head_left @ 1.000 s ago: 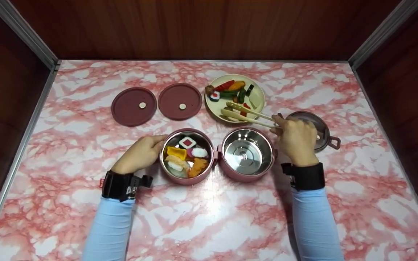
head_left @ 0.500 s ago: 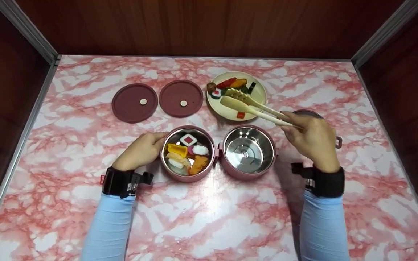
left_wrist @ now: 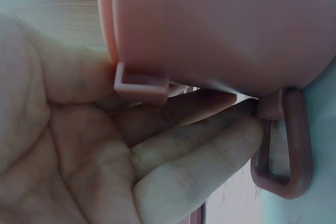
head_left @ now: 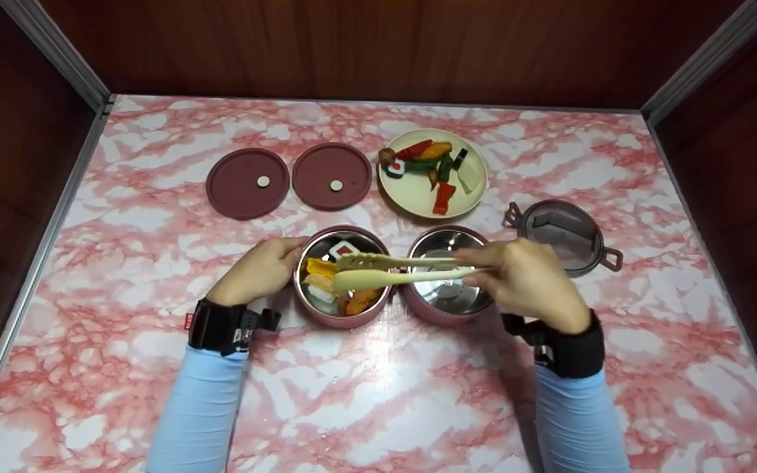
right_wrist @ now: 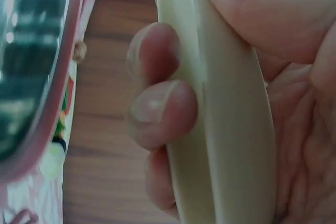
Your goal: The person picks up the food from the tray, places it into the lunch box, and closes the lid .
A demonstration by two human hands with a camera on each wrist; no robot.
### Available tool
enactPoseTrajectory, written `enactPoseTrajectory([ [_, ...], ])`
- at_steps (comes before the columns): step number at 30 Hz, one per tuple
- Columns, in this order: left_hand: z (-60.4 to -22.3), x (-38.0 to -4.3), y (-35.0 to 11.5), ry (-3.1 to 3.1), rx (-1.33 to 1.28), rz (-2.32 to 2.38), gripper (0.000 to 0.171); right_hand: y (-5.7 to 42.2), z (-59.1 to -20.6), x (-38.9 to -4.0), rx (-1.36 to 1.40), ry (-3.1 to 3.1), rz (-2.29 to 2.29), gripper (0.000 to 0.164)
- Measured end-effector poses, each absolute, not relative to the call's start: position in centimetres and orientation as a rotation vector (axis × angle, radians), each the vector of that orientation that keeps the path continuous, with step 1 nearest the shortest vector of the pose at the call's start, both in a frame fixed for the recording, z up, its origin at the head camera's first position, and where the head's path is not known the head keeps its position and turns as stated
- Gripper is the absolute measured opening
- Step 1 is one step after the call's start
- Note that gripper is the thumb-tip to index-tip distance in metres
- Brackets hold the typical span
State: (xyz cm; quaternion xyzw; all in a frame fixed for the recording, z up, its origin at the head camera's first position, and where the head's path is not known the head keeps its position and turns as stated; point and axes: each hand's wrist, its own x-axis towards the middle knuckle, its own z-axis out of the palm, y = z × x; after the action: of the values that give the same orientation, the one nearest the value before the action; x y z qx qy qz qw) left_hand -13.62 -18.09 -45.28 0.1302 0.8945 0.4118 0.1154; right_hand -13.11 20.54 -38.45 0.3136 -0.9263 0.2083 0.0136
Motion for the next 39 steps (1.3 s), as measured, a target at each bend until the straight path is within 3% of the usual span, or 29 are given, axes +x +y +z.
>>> enactPoseTrajectory([
  [12,-45.2,-13.5,-18.1,2.626,0.388,1.206,0.036,18.3,-39.3,-12.5,1.075,-2.954,0.548,0.027],
  [22,-45.3,-13.6,-18.0,2.62,0.361,1.202,0.037,18.9,-38.6,-12.4,1.013,-2.937,0.642,0.031],
  [39,-45.3,-13.6,-18.0,2.649,0.375,1.159,0.036,24.5,-36.9,-13.4,0.44,-2.841,0.795,0.035],
])
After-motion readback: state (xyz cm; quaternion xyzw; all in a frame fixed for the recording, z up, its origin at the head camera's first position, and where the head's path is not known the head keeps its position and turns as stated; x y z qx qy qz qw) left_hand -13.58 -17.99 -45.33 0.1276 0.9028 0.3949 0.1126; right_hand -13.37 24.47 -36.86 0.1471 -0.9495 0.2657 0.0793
